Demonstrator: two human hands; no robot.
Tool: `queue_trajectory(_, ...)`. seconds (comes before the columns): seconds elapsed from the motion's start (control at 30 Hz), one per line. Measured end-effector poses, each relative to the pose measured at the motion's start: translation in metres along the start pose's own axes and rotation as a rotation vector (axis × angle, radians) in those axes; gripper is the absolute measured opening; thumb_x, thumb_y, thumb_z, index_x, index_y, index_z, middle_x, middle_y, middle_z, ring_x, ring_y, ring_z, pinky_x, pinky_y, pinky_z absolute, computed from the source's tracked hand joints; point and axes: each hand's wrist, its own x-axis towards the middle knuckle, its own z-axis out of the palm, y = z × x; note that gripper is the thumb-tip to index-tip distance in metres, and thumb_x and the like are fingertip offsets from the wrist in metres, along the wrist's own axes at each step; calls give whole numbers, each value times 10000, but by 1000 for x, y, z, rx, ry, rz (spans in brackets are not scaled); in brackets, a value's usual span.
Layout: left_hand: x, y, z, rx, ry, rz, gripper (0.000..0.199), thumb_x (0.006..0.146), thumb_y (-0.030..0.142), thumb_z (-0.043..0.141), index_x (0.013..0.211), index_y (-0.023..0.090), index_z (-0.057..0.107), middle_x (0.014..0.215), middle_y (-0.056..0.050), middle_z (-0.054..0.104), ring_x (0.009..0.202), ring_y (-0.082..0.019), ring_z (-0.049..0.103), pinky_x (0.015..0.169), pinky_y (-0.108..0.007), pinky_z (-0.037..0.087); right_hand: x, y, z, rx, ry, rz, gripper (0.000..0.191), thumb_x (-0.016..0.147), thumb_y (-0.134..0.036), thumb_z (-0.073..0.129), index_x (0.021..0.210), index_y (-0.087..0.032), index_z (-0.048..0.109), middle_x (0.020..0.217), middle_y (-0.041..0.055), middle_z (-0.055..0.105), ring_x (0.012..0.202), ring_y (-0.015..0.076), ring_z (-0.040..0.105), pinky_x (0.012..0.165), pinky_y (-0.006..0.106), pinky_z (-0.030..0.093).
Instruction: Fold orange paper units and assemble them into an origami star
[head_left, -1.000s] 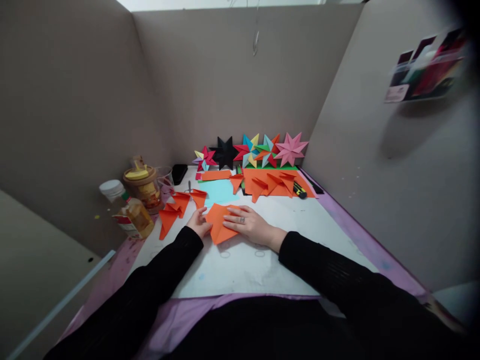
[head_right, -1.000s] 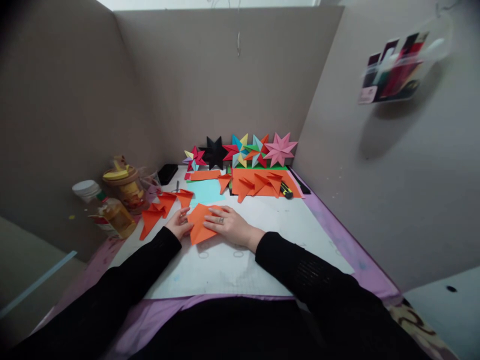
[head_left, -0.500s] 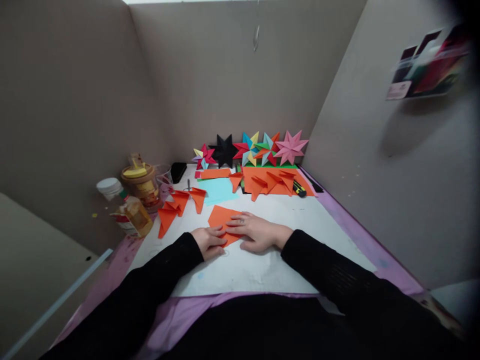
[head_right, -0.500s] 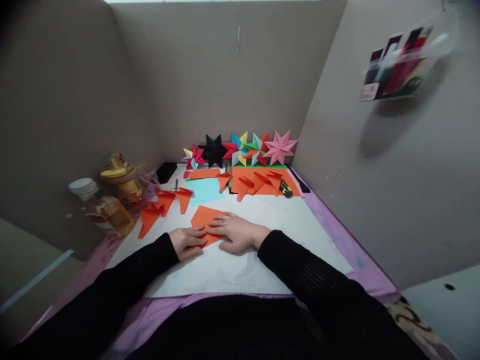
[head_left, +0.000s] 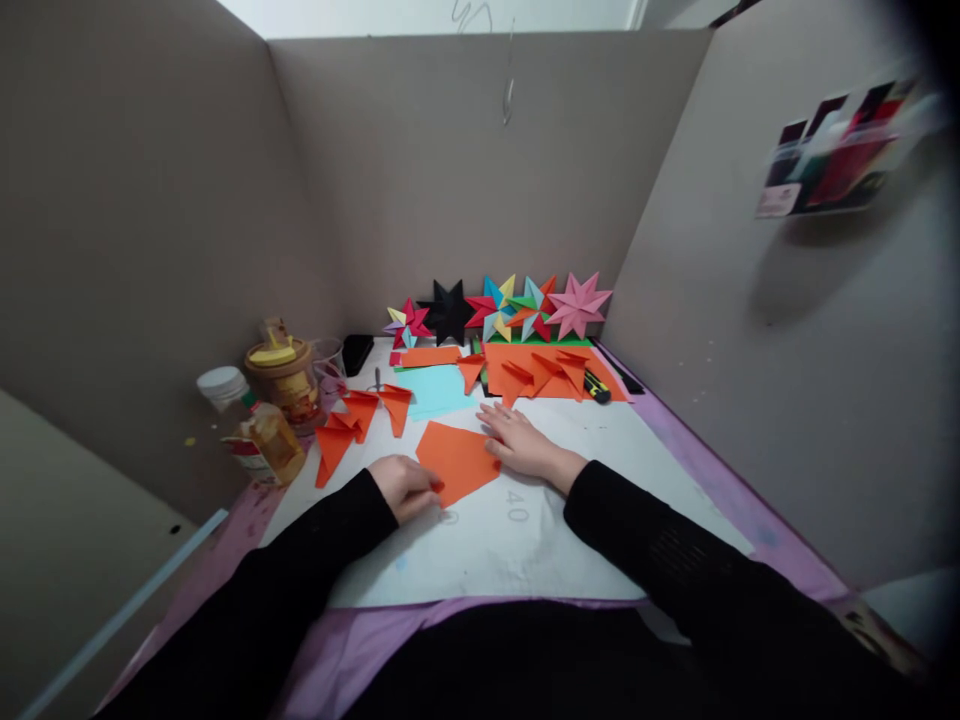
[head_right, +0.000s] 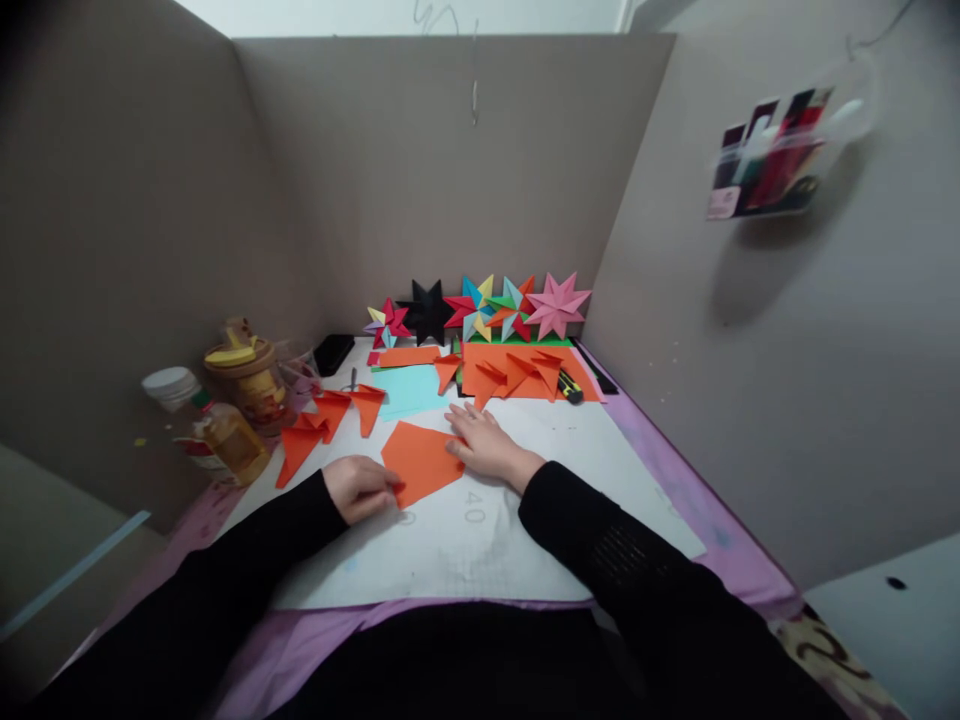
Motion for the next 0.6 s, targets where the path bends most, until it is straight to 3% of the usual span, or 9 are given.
queue_trajectory(0.1,5,-5,1,83,75,47,224,747,416,554,751,260,715,888,-87,711,877,-230,628,883,-357,427,-14,-8,-19,88,-7,-322,262,829,-348,535,1018,-223,666,1440,49,334,1372,289,126,1063,511,201)
queue_trajectory(0.2,6,-14,4,81,143,26,209,725,388,586,827,266,723,968,-85,702,961,-239,610,934,-356,401,-23,-20,-33,110,-169,-465,182,790,-371,594,766,-246,724,1385,11,426,1374,307,103,1066,535,157)
queue_trajectory(0.27,7,-20,3,120,151,1,202,706,359,616,849,267,725,992,-87,698,983,-249,607,951,-367,391,-25,-27,-36,99,-236,-492,181,775,-398,607,769,-260,724,1367,10,450,1371,318,112,1059,558,142)
queue_trajectory(0.37,10,-25,-4,175,82,-26,220,680,340,652,875,269,724,991,-81,700,969,-259,619,930,-377,413,-26,-33,-36,44,-238,-499,228,738,-429,633,875,-265,714,1381,30,431,1366,335,119,1050,583,118)
queue_trajectory(0.47,11,-24,-8,150,31,-48,234,671,356,662,881,273,724,999,-78,699,969,-258,619,945,-376,398,-25,-31,-33,11,-182,-497,332,714,-392,650,1014,-253,675,1350,63,468,1356,327,174,1049,573,129)
queue_trajectory(0.6,6,-17,4,119,26,21,217,752,388,557,853,293,724,985,-67,704,1030,-252,585,1028,-410,292,-23,-24,-20,16,-49,-538,278,759,-225,574,1025,-250,649,1179,62,611,1257,254,398,1039,511,215)
